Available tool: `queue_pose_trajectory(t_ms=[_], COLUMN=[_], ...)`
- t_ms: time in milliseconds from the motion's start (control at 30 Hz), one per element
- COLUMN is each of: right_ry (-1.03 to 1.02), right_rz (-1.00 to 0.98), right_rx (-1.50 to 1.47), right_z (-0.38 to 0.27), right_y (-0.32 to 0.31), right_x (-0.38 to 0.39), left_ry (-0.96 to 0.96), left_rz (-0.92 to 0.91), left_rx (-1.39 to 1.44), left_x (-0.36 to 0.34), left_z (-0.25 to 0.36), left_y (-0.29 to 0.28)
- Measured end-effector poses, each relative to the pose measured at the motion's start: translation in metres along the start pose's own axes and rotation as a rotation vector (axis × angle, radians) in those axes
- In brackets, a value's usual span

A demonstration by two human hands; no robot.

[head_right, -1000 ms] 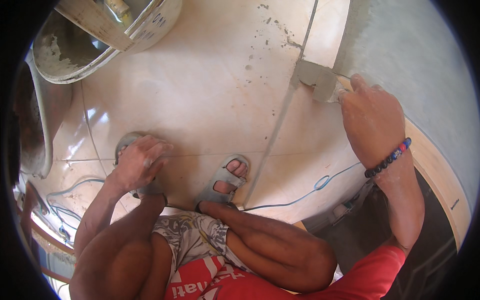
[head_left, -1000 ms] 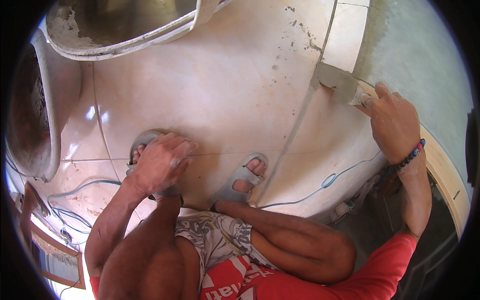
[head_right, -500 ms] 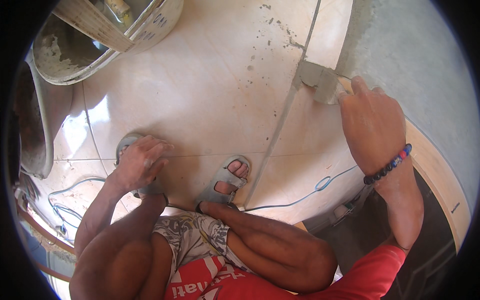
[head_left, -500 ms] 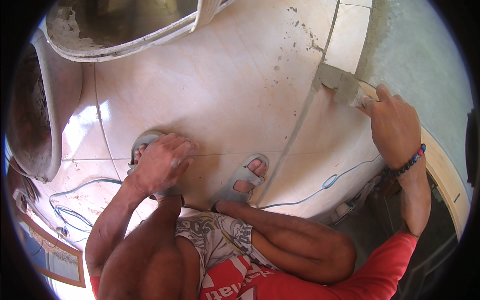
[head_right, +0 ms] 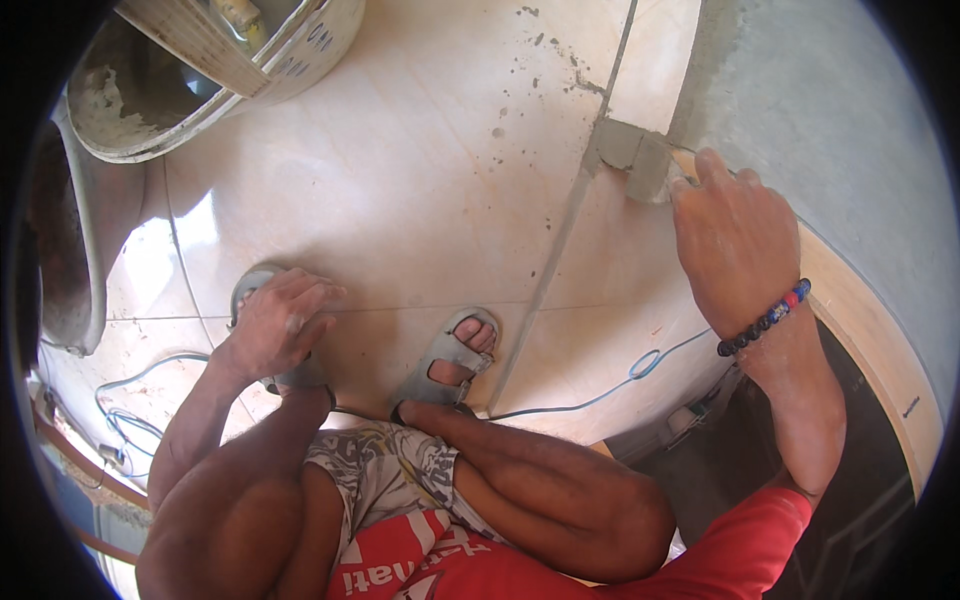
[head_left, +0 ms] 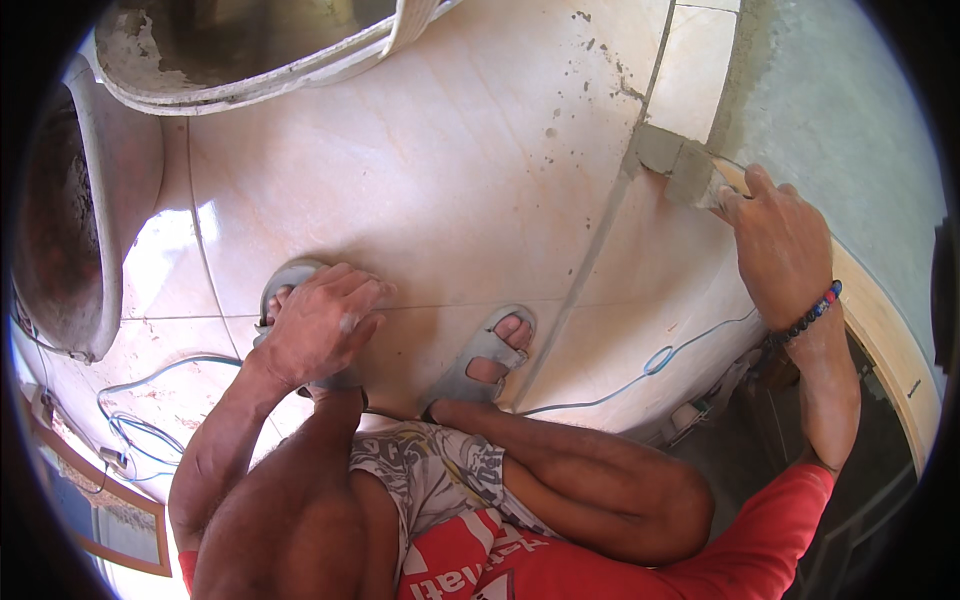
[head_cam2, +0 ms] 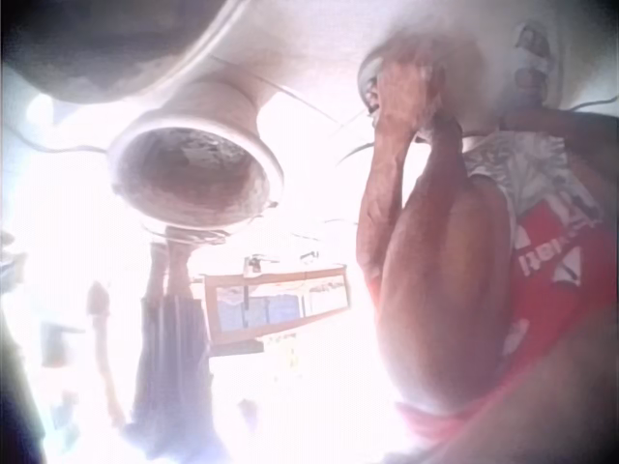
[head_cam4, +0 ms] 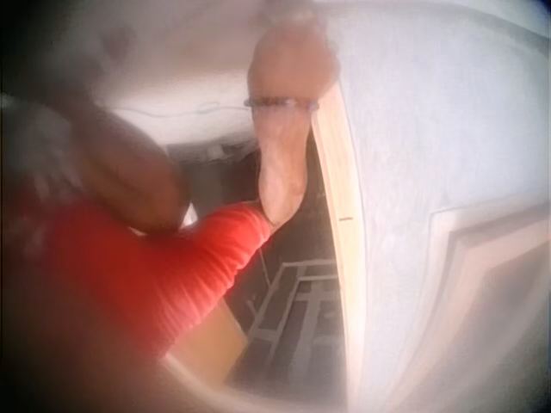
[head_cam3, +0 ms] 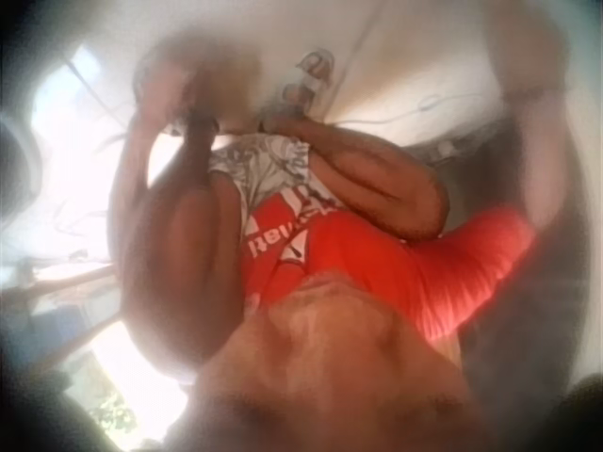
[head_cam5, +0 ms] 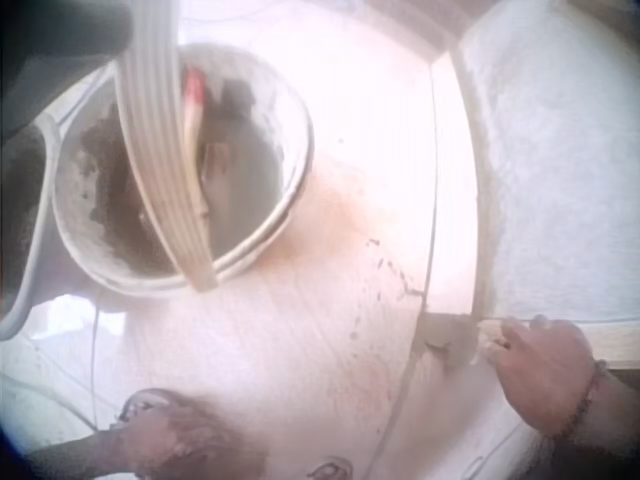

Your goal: The person scoops grout from a bucket using a trowel and applies it to the joints between floor tiles. They then use a smaller tool to smooth and clean the grout lines along the edges of the tiles.

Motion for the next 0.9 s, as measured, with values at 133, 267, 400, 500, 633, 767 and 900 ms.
queue_pose_trajectory(t_ms=[133,267,400,500,633,767,900], right_ry=[-0.002,0.020,0.001,-0.005,-0.002,-0.013,-0.038], right_rz=[0.043,0.043,0.056,0.030,0.080,0.102,0.135], right_rx=[0.006,0.016,-0.010,-0.026,-0.017,-0.015,0.002], right_z=[0.000,0.001,0.000,-0.001,-0.004,-0.001,-0.005], right_y=[-0.010,-0.017,-0.012,-0.008,-0.008,0.000,0.002], right_x=[0.009,0.012,0.007,0.004,0.001,-0.004,-0.006], left_ry=[0.008,0.001,-0.009,-0.012,-0.016,-0.009,0.003], left_rz=[-0.001,-0.008,-0.015,-0.010,-0.011,-0.003,0.009], left_rx=[0.007,0.007,0.003,-0.003,-0.008,-0.006,0.000], left_x=[0.002,0.001,0.001,0.002,0.001,0.002,0.002], left_z=[-0.003,-0.002,-0.002,-0.001,-0.001,0.001,0.001], left_y=[0.003,0.002,0.002,0.001,0.002,0.001,0.000])
Point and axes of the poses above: each hand's wrist, its own x-axis away from the middle knuckle, its own y-axis out of the palm, z = x × y, the point moved 5 cm from there along -x, towards the middle knuckle, and after that the axes turned 6 degrees about x, right-handed, at the moved point
